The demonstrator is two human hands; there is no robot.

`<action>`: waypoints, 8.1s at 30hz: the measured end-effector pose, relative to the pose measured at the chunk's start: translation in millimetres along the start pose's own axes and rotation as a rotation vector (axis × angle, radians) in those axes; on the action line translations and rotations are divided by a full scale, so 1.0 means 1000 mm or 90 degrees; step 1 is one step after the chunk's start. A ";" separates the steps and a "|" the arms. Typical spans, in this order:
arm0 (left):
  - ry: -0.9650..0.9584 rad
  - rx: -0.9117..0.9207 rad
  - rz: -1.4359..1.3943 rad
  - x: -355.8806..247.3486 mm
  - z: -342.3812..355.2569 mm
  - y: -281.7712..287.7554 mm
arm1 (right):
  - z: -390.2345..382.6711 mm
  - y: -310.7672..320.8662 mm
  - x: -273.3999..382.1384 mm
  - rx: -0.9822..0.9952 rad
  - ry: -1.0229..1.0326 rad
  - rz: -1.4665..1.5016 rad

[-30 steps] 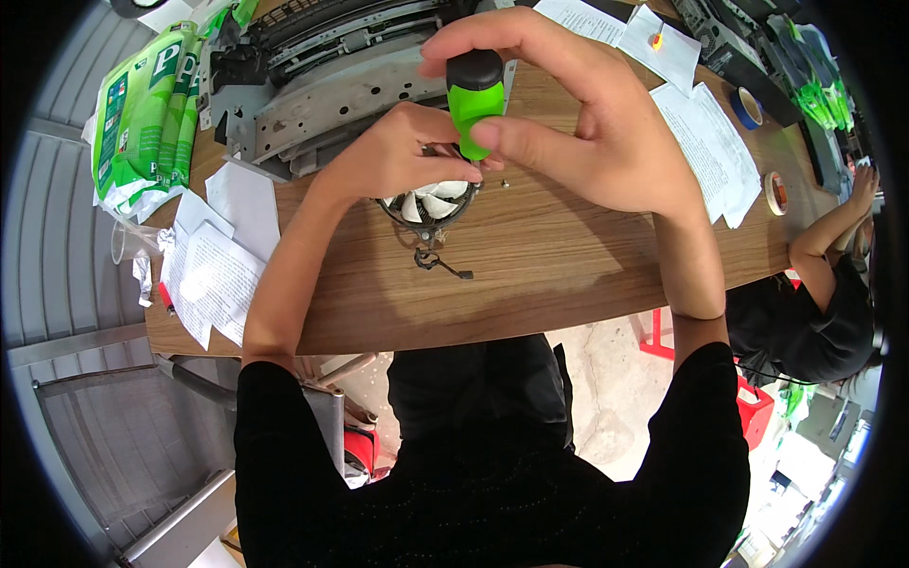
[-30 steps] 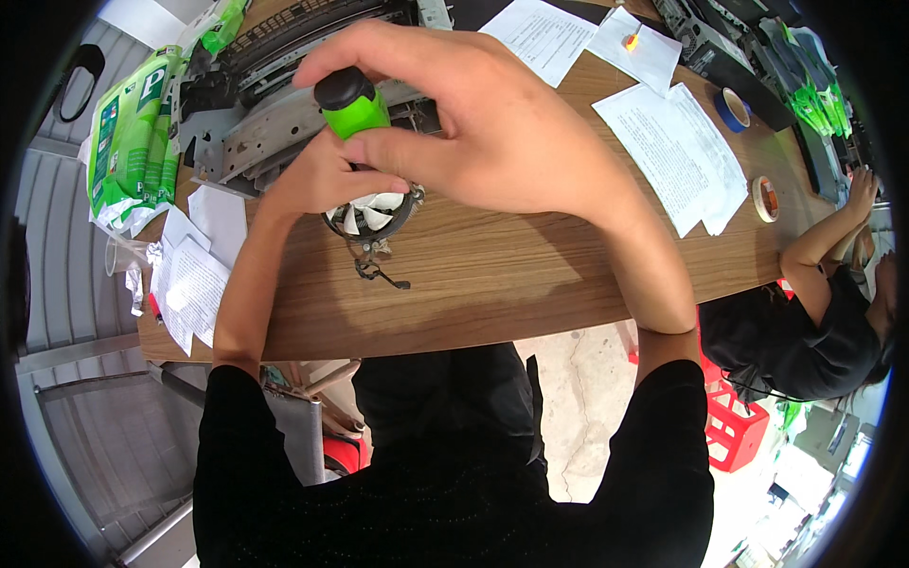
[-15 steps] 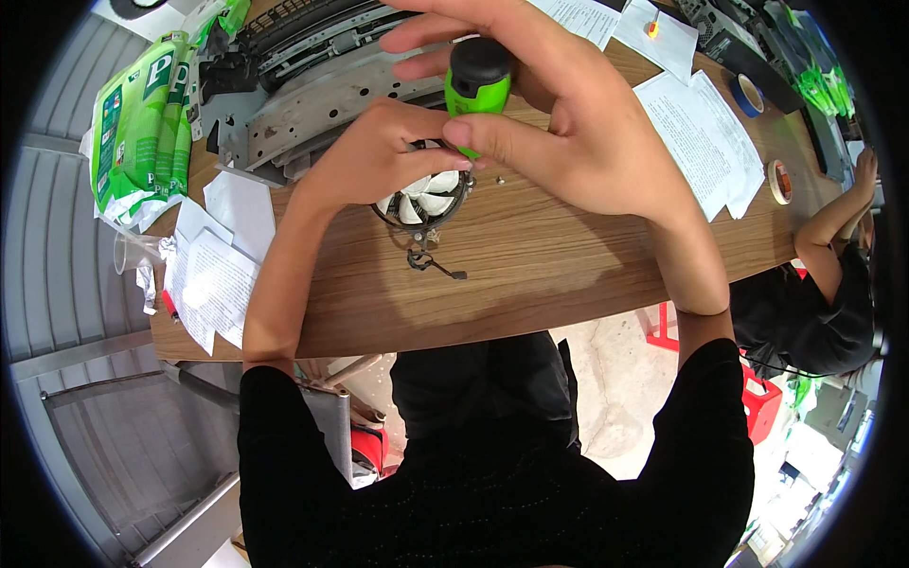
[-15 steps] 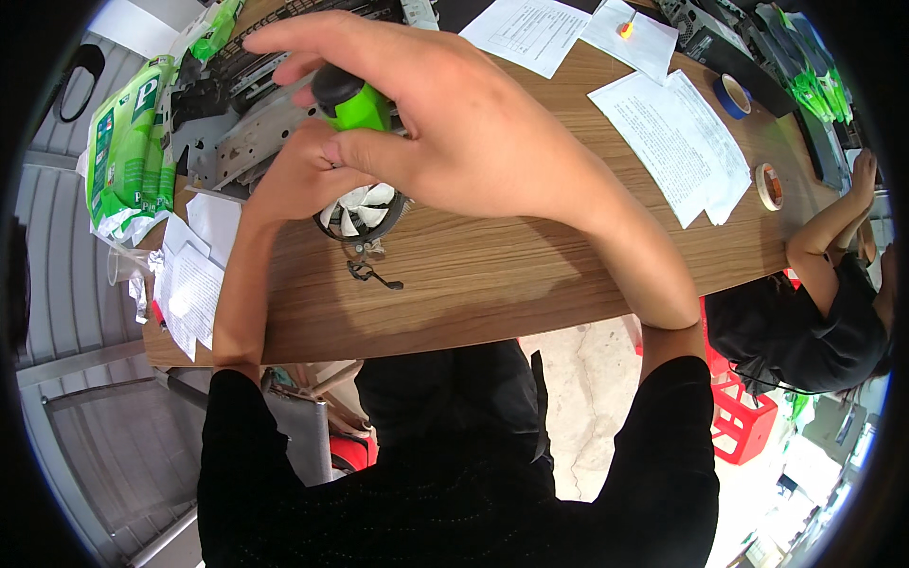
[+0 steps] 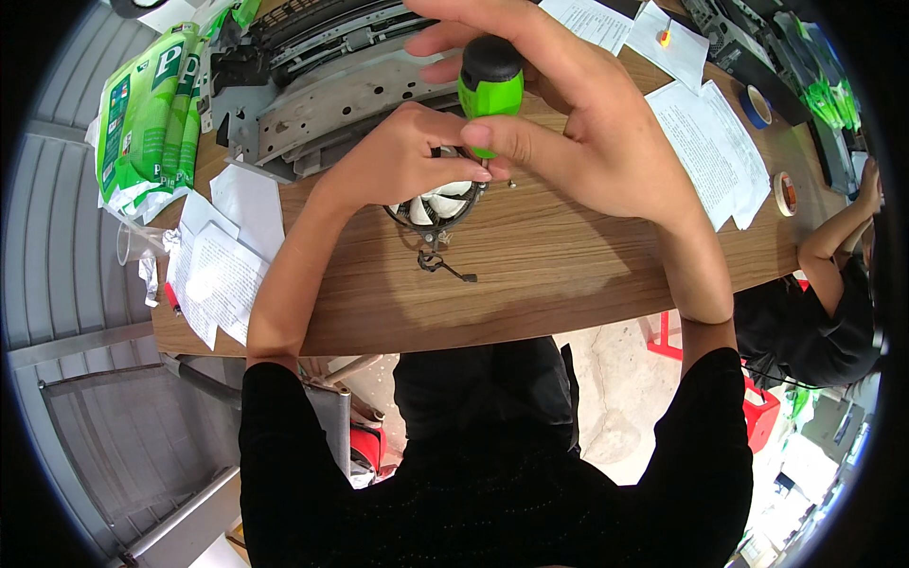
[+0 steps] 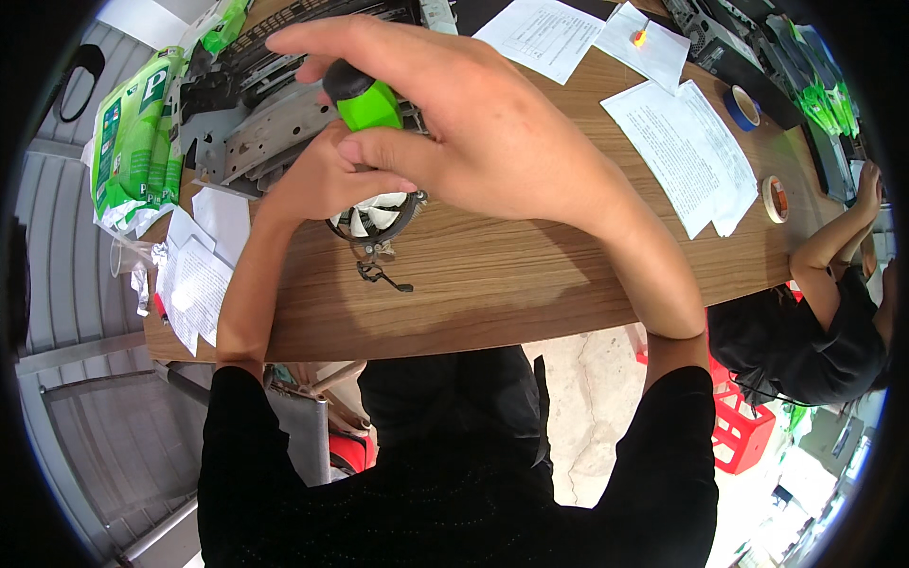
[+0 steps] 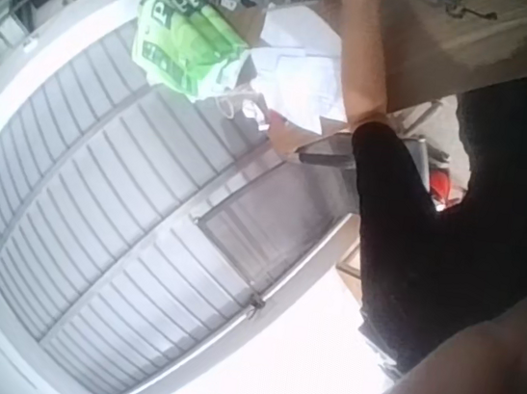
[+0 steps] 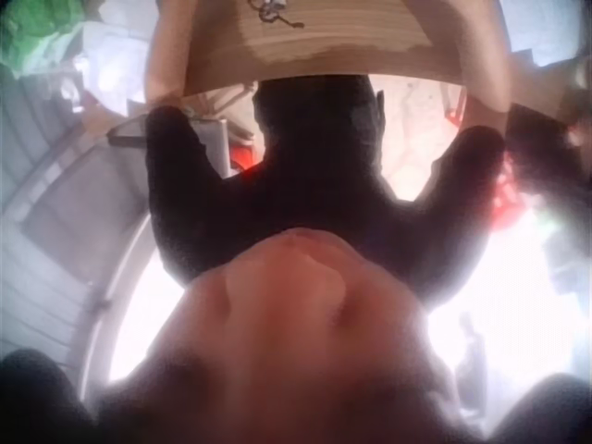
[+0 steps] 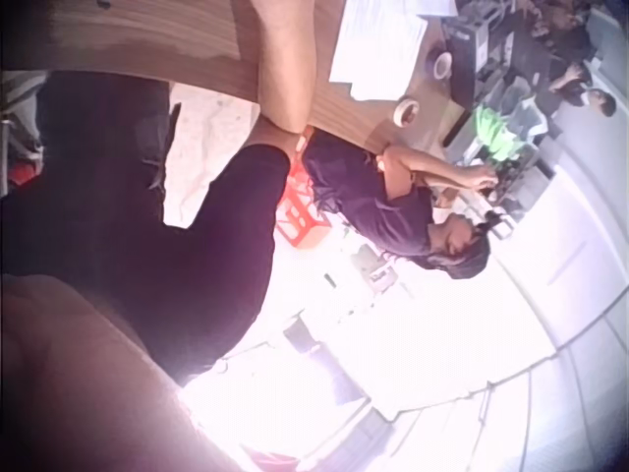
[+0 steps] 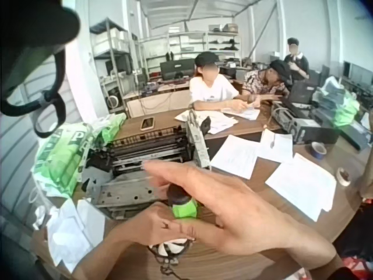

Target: The person uses screwdrivers to remove several screws from a computer fan and a thermal assembly, eventually separating the components while other people work at the same table.

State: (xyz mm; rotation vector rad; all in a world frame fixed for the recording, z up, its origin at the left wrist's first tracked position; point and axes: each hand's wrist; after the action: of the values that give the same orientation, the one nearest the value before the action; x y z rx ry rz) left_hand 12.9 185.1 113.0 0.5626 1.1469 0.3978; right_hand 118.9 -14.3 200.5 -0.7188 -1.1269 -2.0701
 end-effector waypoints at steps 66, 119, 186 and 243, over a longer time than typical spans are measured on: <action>-0.019 0.297 0.293 -0.012 -0.023 0.036 | -0.065 -0.083 -0.036 -0.071 -0.144 -0.342; 0.040 0.318 0.320 -0.018 -0.026 0.039 | -0.065 -0.062 -0.039 -0.197 -0.554 0.187; 0.182 -0.224 0.100 0.007 -0.057 -0.023 | -0.001 -0.067 -0.011 -0.336 0.155 0.494; 0.124 -0.183 0.107 0.024 -0.063 -0.017 | 0.005 -0.014 0.016 0.091 0.122 -0.044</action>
State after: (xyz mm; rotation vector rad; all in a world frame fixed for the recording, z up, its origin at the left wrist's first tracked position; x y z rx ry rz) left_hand -36.6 198.6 66.8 0.3745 1.2052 0.7625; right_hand 99.1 -9.3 207.4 -0.4084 -1.1891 -2.0415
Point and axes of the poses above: each hand's wrist, its own z-axis towards the middle knuckle, its own y-axis out of the back of the hand, x = y × z, and after that the axes turned 9 degrees about z, right-handed
